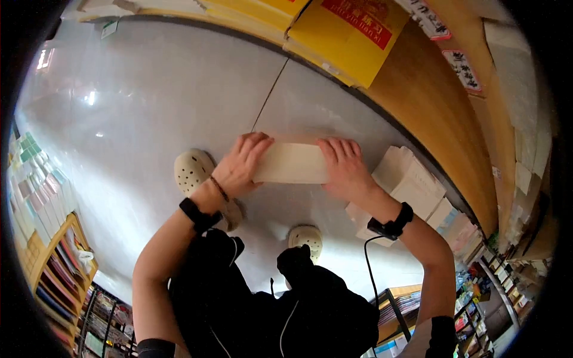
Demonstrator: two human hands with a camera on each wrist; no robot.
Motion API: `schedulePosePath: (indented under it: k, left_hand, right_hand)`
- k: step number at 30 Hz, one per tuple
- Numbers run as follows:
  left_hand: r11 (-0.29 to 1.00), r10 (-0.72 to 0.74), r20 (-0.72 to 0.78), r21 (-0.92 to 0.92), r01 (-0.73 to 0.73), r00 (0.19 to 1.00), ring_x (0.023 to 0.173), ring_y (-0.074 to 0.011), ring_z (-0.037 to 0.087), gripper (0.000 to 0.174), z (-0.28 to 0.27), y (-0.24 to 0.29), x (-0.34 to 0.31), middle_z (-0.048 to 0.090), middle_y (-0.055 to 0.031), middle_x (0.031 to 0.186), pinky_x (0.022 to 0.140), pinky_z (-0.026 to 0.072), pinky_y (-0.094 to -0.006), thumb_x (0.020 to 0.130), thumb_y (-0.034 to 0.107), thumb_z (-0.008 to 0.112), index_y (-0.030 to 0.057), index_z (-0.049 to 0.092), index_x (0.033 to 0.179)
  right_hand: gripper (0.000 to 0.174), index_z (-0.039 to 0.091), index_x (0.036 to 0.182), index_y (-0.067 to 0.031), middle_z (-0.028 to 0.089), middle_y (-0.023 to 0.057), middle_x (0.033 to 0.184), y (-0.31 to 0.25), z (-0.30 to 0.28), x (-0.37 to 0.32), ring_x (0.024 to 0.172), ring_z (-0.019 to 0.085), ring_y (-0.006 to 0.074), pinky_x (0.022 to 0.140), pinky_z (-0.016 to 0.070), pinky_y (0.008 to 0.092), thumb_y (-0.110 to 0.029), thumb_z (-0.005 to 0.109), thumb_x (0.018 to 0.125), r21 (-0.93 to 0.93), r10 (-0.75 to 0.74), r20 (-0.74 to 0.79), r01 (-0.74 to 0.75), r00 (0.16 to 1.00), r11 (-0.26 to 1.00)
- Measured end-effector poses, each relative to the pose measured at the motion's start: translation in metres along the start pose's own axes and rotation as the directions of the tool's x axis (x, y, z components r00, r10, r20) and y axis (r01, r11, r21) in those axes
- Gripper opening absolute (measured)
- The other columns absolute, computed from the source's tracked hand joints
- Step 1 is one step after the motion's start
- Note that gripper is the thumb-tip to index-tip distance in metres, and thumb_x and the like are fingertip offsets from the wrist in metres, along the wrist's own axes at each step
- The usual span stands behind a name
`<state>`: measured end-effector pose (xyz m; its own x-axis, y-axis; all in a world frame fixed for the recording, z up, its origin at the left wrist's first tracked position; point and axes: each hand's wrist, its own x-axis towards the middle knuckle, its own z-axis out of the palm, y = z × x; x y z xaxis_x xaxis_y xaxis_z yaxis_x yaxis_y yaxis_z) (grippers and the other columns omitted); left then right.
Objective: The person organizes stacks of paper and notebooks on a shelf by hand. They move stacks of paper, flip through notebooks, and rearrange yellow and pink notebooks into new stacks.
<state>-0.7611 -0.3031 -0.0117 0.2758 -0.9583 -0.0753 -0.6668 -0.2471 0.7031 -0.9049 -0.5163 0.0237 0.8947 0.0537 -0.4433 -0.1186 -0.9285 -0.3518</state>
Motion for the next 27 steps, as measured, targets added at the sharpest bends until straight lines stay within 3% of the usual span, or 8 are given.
schedulePosePath:
  k: [5, 7, 11, 15, 17, 20, 22, 27]
  left_hand:
    - [0.864, -0.110, -0.079, -0.501, 0.056, 0.991, 0.123, -0.0364, 0.030, 0.104, 0.021, -0.025, -0.007, 0.020, -0.0216, 0.136, 0.099, 0.0324, -0.0419, 0.052, 0.016, 0.081, 0.0074, 0.018, 0.135]
    - [0.941, -0.071, -0.033, -0.334, 0.056, 0.997, 0.122, -0.0370, 0.032, 0.091, 0.040, -0.041, -0.008, 0.021, -0.0217, 0.136, 0.099, 0.0320, -0.0428, 0.057, 0.020, 0.077, 0.0080, 0.027, 0.132]
    - [0.978, -0.110, -0.019, -0.180, 0.105, 0.994, 0.118, -0.0346, 0.036, 0.092, 0.060, -0.050, -0.012, 0.032, -0.0221, 0.129, 0.098, 0.0335, -0.0373, 0.062, 0.020, 0.076, -0.0016, 0.017, 0.130]
    - [0.998, -0.059, 0.019, 0.012, 0.059, 0.998, 0.112, -0.0362, 0.041, 0.080, 0.059, -0.055, -0.009, 0.038, -0.0208, 0.122, 0.096, 0.0352, -0.0385, 0.065, 0.021, 0.072, -0.0037, 0.025, 0.125]
    - [0.989, -0.087, 0.048, -0.112, 0.092, 0.995, 0.110, -0.0362, 0.043, 0.078, 0.041, -0.045, -0.006, 0.041, -0.0206, 0.119, 0.095, 0.0353, -0.0387, 0.064, 0.023, 0.073, -0.0038, 0.028, 0.122]
    - [0.995, 0.008, 0.097, -0.105, 0.002, 0.995, 0.106, -0.0370, 0.046, 0.078, 0.006, -0.035, 0.013, 0.046, -0.0205, 0.112, 0.096, 0.0348, -0.0393, 0.061, 0.030, 0.074, -0.0039, 0.033, 0.118]
    - [0.996, 0.046, 0.199, -0.089, -0.029, 0.979, 0.104, -0.0376, 0.048, 0.080, -0.020, -0.018, 0.026, 0.049, -0.0208, 0.108, 0.096, 0.0344, -0.0395, 0.060, 0.035, 0.074, -0.0040, 0.035, 0.117]
    - [0.945, 0.057, 0.567, -0.296, 0.138, 0.822, 0.106, -0.0342, 0.049, 0.089, -0.077, 0.038, 0.055, 0.051, -0.0201, 0.113, 0.097, 0.0326, -0.0401, 0.067, 0.060, 0.061, -0.0036, 0.035, 0.124]
  right_hand:
    - [0.072, 0.033, 0.121, -0.0027, 0.041, 0.0159, 0.117, 0.002, 0.004, 0.001, 0.110, 0.039, 0.0302, 0.096, 0.0270, 0.0426, -0.010, 0.069, 0.059, 0.121, 0.000, -0.031, 0.004, 1.000, 0.993]
    - [0.075, 0.032, 0.123, -0.0032, 0.041, 0.0162, 0.118, 0.002, 0.005, 0.001, 0.111, 0.039, 0.0308, 0.096, 0.0268, 0.0434, -0.012, 0.071, 0.059, 0.115, -0.001, -0.014, 0.002, 1.000, 0.993]
    - [0.076, 0.035, 0.122, -0.0051, 0.043, 0.0140, 0.118, 0.002, 0.005, -0.004, 0.112, 0.040, 0.0295, 0.096, 0.0280, 0.0403, -0.014, 0.070, 0.055, -0.015, -0.036, -0.138, 0.034, 0.990, 0.999]
    - [0.078, 0.034, 0.124, -0.0041, 0.043, 0.0165, 0.119, 0.019, 0.017, -0.005, 0.112, 0.041, 0.0309, 0.096, 0.0301, 0.0410, -0.017, 0.070, 0.056, -0.058, -0.043, -0.101, 0.037, 0.994, 0.998]
    - [0.079, 0.034, 0.124, -0.0036, 0.043, 0.0175, 0.119, 0.018, 0.012, -0.005, 0.111, 0.042, 0.0317, 0.096, 0.0320, 0.0415, -0.019, 0.071, 0.056, -0.016, -0.039, -0.057, 0.038, 0.998, 0.999]
    - [0.081, 0.035, 0.123, -0.0028, 0.044, 0.0182, 0.117, 0.013, 0.001, -0.016, 0.110, 0.043, 0.0334, 0.094, 0.0345, 0.0420, -0.020, 0.073, 0.054, 0.143, 0.077, -0.082, -0.065, 0.994, 0.988]
    - [0.079, 0.036, 0.122, -0.0022, 0.044, 0.0188, 0.118, 0.009, -0.008, -0.033, 0.112, 0.042, 0.0343, 0.095, 0.0337, 0.0407, -0.022, 0.076, 0.056, 0.325, 0.179, 0.012, -0.173, 0.984, 0.930]
    - [0.086, 0.033, 0.125, -0.0026, 0.042, 0.0161, 0.124, 0.010, -0.027, -0.088, 0.117, 0.040, 0.0287, 0.098, 0.0299, 0.0372, -0.025, 0.081, 0.056, 0.771, 0.231, 0.258, -0.344, 0.938, 0.537]
